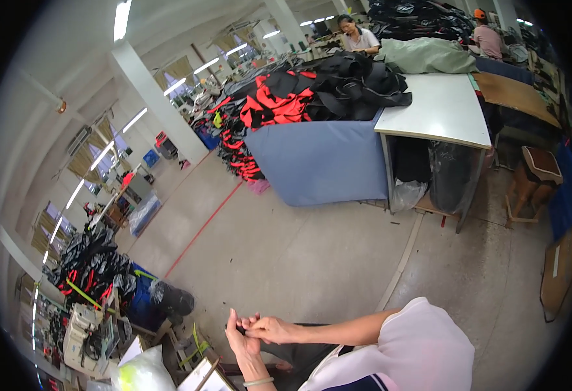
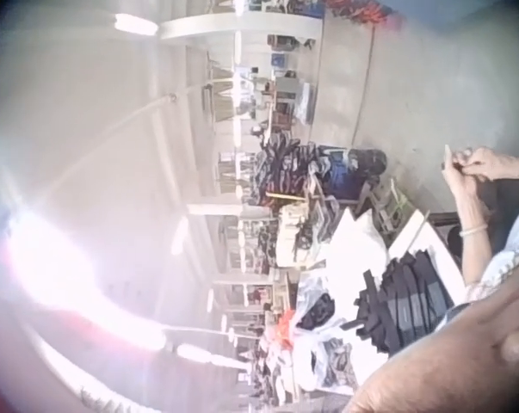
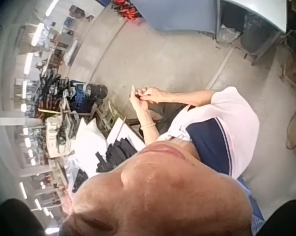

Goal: The recorder is sorting and folding small black fabric straps at a factory workstation.

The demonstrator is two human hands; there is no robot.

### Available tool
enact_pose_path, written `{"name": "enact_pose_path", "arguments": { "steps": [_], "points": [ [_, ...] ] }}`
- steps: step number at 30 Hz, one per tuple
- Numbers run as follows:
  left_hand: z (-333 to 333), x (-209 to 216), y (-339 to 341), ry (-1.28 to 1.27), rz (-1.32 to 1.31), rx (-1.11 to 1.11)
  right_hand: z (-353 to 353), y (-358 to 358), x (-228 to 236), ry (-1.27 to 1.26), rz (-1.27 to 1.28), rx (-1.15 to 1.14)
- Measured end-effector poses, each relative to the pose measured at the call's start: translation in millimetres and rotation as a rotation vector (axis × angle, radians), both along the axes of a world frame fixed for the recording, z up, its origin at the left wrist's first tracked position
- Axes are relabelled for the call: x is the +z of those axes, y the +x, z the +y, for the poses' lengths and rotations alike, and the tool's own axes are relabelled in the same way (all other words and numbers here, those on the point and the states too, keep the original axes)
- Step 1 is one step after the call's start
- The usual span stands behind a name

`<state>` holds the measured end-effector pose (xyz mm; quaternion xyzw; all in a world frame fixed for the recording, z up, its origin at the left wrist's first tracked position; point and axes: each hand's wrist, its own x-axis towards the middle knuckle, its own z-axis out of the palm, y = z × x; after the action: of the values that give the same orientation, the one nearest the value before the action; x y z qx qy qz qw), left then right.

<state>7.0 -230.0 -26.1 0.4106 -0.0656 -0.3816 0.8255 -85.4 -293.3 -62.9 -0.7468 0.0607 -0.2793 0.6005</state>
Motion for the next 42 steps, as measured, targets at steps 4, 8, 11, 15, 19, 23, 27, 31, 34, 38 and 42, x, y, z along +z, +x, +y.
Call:
{"name": "enact_pose_path", "arguments": {
  "steps": [4,8,11,15,19,23,27,31,34,38,42],
  "points": [
    [2,0,-2,-0.158,-0.109,0.013,-4,-4,27,1.078,0.181,0.439],
    [6,-4,-13,-0.156,-0.171,0.080,2,6,3,1.287,0.004,0.479],
    [7,-12,-14,-0.139,0.017,0.186,17,12,-5,0.796,0.011,-0.063],
    [11,-19,-5,-0.060,0.256,0.157,35,18,-19,-0.182,-0.270,-0.568],
    [21,-15,18,0.109,0.153,0.003,11,3,-1,-0.592,0.142,-0.060],
    [14,-20,19,0.177,-0.009,0.015,6,12,-6,-0.552,0.374,0.021],
    [4,-16,26,0.144,-0.016,-0.103,6,55,-37,-0.310,0.274,-0.118],
    [9,51,1,0.032,0.025,-0.147,-21,23,24,-0.184,0.007,0.077],
    [12,35,21,-0.109,-0.221,0.032,-18,-8,71,0.095,0.199,0.337],
    [8,57,10,-0.251,-0.223,-0.090,-15,6,66,-0.027,-0.108,0.179],
    [42,3,37,-0.050,-0.010,0.256,-44,-1,40,0.186,0.240,0.242]
  ]
}}
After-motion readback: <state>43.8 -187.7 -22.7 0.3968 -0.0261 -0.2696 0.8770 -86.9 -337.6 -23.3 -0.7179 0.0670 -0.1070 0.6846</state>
